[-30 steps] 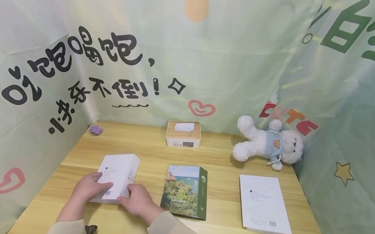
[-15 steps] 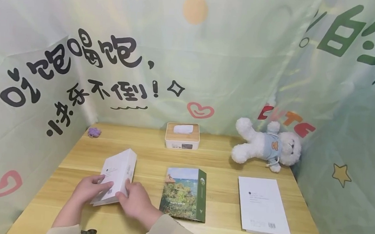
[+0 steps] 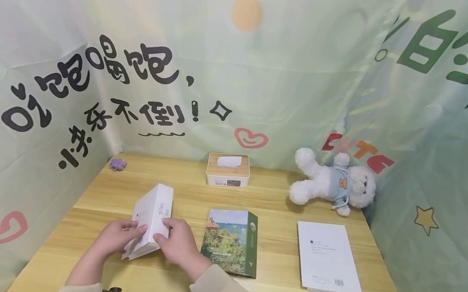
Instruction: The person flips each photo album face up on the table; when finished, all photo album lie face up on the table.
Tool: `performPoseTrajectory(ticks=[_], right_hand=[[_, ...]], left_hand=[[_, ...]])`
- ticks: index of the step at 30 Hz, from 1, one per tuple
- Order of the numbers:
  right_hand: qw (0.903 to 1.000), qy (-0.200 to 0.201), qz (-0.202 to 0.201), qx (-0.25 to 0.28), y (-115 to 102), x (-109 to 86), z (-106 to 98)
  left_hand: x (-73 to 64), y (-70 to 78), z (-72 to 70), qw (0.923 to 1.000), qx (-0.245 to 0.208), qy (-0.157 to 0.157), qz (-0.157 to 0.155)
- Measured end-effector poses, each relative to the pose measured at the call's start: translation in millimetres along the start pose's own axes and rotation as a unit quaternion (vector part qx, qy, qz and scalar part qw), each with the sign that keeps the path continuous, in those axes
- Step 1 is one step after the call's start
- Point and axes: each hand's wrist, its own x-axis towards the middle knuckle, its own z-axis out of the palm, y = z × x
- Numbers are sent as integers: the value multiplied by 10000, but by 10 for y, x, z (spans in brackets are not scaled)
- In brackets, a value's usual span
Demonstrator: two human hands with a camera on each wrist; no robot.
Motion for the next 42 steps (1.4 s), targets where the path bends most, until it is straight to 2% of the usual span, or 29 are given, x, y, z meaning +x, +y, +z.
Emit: performPoseTrajectory(ticks=[5,10,18,23,27,30,34,38,42], right_hand=[[9998,112,109,129,29,-19,12],[9992,245,97,306,8,-18,13],[9947,316,76,977,1,-3,7],[9876,509,55,1485,5,14,7],[9780,544,85,2011,-24,15,18],[9720,557,5,2283,-47,17,27],[9695,482,-171,2395,-72,27,31],[9677,377,-126,2489,-79,30,41],[9743,359,74,2222,-64,25,66]], left_hand=[[-42,53,44,9998,-86,117,122],[-74,155,49,9997,-146,98,143],[-92,301,47,9995,141,260,101],[-98,339,54,9989,82,402,205],[-118,394,38,9982,-45,529,295],[-130,440,15,9975,-196,629,236],[-139,498,-22,9967,-390,707,56],[-143,524,-42,9969,-351,693,-113],[-135,538,-33,9972,-207,700,-133]])
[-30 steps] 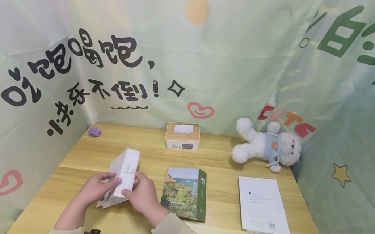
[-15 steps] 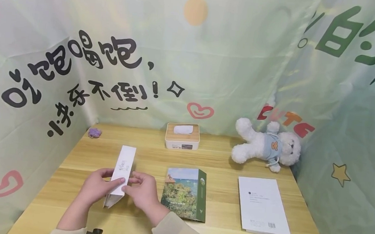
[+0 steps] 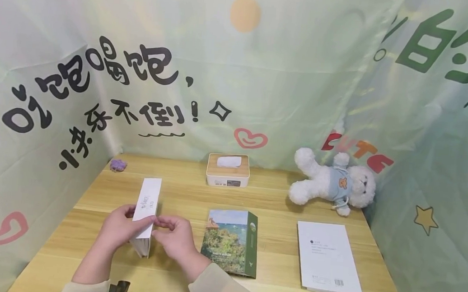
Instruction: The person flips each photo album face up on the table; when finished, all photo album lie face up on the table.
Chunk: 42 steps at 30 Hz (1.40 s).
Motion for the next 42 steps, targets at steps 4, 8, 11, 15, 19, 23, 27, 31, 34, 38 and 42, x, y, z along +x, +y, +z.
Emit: performPoseTrajectory(ticks=[4,8,11,15,19,23,27,31,34,38,42], right_hand=[[9993,28,113,-353,65,-6,23],[9989,-76,155,-445,82,-12,40],[9976,-248,243,-603,89,-10,44],[9944,-556,331,-832,120,-8,58],[9902,-708,452,-1113,161,6,68],[9819,-691,349,-1728,202,19,46],[9674,-655,93,-2443,256,24,25],[9593,-580,149,-2758,306,36,1],[9549,-528,213,-2913,331,44,-18],[9444,-495,64,-3249,368,56,-30],[9348,-476,-76,-3520,395,67,-14]], left_hand=[[-4,33,23,9998,139,71,78],[-23,79,19,9995,265,149,121],[-28,101,-15,9992,335,201,115],[-40,109,-88,9991,327,265,95],[-39,77,-144,9991,224,334,121],[7,-11,-165,9994,-60,338,84],[83,-145,-183,9992,-323,236,50],[150,-284,-198,9978,-660,-55,-38],[174,-376,-208,9957,-879,-200,-229],[189,-474,-223,9946,-922,-194,-425],[210,-557,-230,9917,-1126,-218,-580]])
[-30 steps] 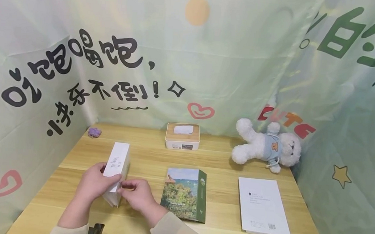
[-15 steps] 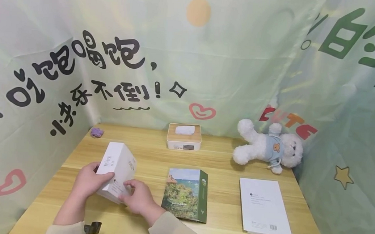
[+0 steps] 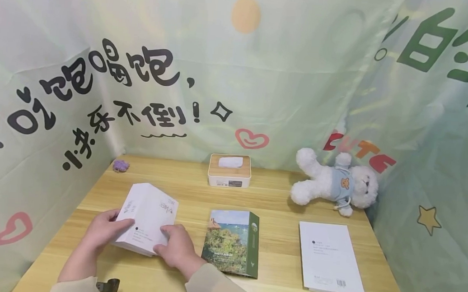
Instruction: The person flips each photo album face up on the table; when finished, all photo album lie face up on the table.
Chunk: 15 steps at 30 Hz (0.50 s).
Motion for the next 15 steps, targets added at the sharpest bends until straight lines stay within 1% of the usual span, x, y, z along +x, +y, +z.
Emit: performPoseTrajectory(ticks=[3,7,10,12,15], right_hand=[[9997,-6,-38,-228,7,11,31],[9986,-20,-56,-517,23,25,75],[9976,-5,-83,-693,34,34,101],[9964,-5,-111,-842,40,38,116],[9923,-11,-271,-1208,39,41,125]], left_hand=[[17,-52,-15,9997,-236,-10,-99],[28,-100,-41,9994,-322,23,-148],[43,-128,-58,9999,77,59,-114],[51,-150,-61,9987,505,77,-92],[59,-185,-37,9921,1252,51,-99]])
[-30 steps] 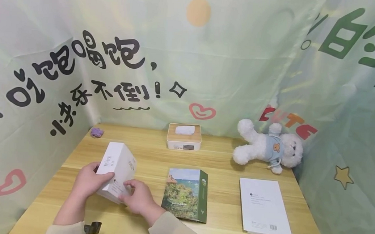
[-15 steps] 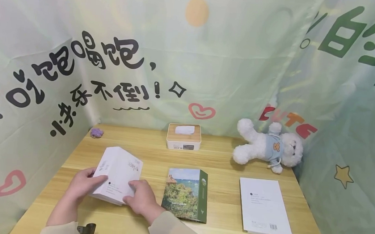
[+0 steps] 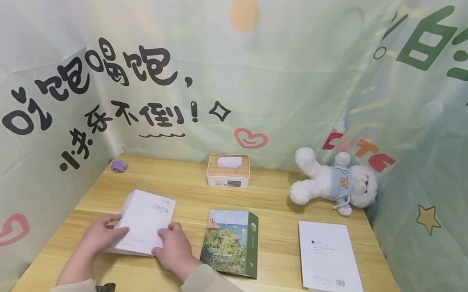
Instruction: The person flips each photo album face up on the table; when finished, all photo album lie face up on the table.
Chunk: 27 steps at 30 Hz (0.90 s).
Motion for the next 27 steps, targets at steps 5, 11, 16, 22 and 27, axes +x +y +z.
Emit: performPoseTrajectory(ticks=[5,11,16,22,27], right_hand=[[9980,-37,-200,-597,-4,-3,29],[9961,-166,-239,-839,-1,-5,7],[9931,-280,-378,-1077,-5,-27,-7],[9917,-471,-631,-1020,31,-38,-52],[9938,-769,-778,-206,94,-97,-215]], left_hand=[[-16,-16,75,9979,639,3,135],[-25,47,114,9976,682,50,80],[-46,40,111,9974,684,165,122],[-52,24,108,9975,668,193,106],[-86,55,112,9953,920,136,275]])
